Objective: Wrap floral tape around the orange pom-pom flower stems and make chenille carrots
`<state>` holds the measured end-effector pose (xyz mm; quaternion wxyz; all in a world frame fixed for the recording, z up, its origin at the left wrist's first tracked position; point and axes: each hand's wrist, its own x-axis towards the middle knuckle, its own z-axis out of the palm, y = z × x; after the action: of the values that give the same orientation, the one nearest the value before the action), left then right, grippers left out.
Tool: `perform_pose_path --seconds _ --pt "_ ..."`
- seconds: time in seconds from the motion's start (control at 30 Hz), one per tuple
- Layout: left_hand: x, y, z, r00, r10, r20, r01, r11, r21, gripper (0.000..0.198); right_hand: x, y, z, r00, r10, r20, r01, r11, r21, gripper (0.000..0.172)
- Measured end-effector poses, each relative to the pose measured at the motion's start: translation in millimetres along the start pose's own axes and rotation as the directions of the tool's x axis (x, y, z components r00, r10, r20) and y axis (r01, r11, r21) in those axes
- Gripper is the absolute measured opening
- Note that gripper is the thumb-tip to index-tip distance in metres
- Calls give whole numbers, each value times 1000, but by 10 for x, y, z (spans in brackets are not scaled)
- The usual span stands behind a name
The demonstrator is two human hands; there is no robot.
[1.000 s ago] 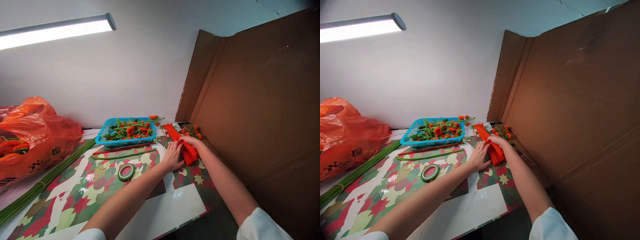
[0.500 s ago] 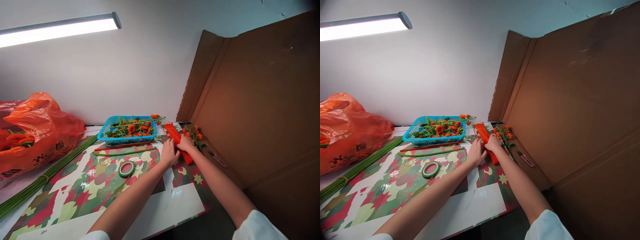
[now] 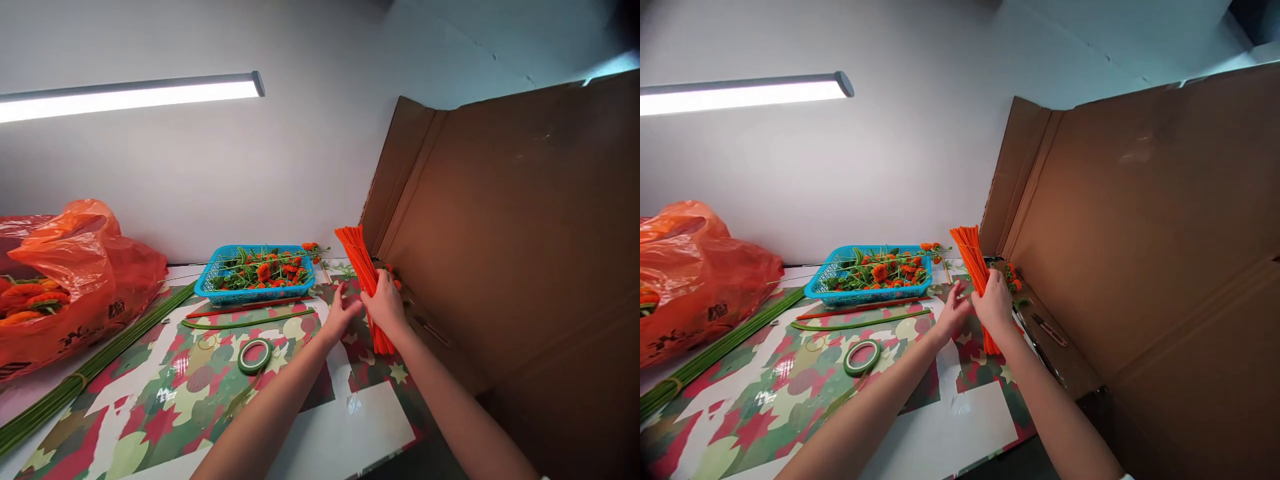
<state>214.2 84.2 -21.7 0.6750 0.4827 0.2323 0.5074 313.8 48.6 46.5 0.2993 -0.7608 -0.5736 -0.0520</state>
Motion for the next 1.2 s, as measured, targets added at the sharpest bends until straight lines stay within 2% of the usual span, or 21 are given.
perform_pose_path --seconds 0.1,0.13,0.2,0.27,0.3,0.33,0.4,0.43,0.47,0.5,0.53,0.57,0.63,0.7,0.8,0.9,1.0,1.1,1.2 --pt "20 195 116 972 -122 203 168 959 -228 68 -255 -152 -56 994 -107 -13 108 992 66 46" --pt "21 263 146 962 -146 232 211 934 -288 63 -323 -194 -74 989 -151 6 150 987 65 46" --pt "20 388 185 960 -212 183 263 907 -329 46 -394 -245 -149 978 -204 47 200 977 77 41" --pt "17 483 200 954 -273 123 299 892 -338 37 -357 -251 -290 946 -290 147 262 947 184 29" --pt "16 519 203 951 -292 105 310 896 -316 35 -298 -247 -378 936 -303 180 257 936 240 19" --pt "14 548 207 948 -302 97 317 905 -284 32 -218 -244 -469 949 -282 141 238 934 268 15" --pt "6 593 219 948 -305 92 317 928 -196 26 -21 -262 -628 962 -257 -92 273 922 276 15" --pt "-1 614 227 949 -301 89 312 937 -159 23 82 -289 -687 939 -275 -207 327 902 282 15" --pt "-9 635 236 951 -298 89 308 941 -139 20 178 -330 -727 911 -316 -264 384 884 268 16" --pt "-17 657 244 954 -287 82 295 950 -99 18 262 -382 -749 889 -366 -276 434 867 246 17" --pt "-25 682 248 961 -268 69 271 962 -34 17 329 -442 -755 878 -417 -237 467 856 222 15" --pt "-31 709 247 968 -245 52 243 969 41 17 376 -506 -748 874 -449 -185 480 856 194 11" --pt "-36 770 224 986 -167 8 160 958 236 17 402 -631 -715 890 -432 -145 447 889 96 7" --pt "-32 836 178 998 -61 -26 66 891 448 16 347 -726 -678 891 -430 -148 438 899 22 12" --pt "-20 932 98 999 44 -33 -11 750 662 13 204 -768 -646 891 -395 -223 393 918 -54 14" --pt "-12 1009 52 998 31 -53 16 708 706 12 135 -695 -613 904 -317 -286 330 944 -4 21" --pt "-14 1055 46 999 22 -47 18 689 724 15 183 -582 -548 918 -306 -252 354 918 178 25" --pt "-22 1066 58 1000 -10 -23 23 681 732 16 267 -507 -471 900 -302 -315 402 854 331 14" --pt "-27 1060 65 999 -43 -18 43 713 700 16 316 -486 -416 903 -297 -310 400 842 361 10"
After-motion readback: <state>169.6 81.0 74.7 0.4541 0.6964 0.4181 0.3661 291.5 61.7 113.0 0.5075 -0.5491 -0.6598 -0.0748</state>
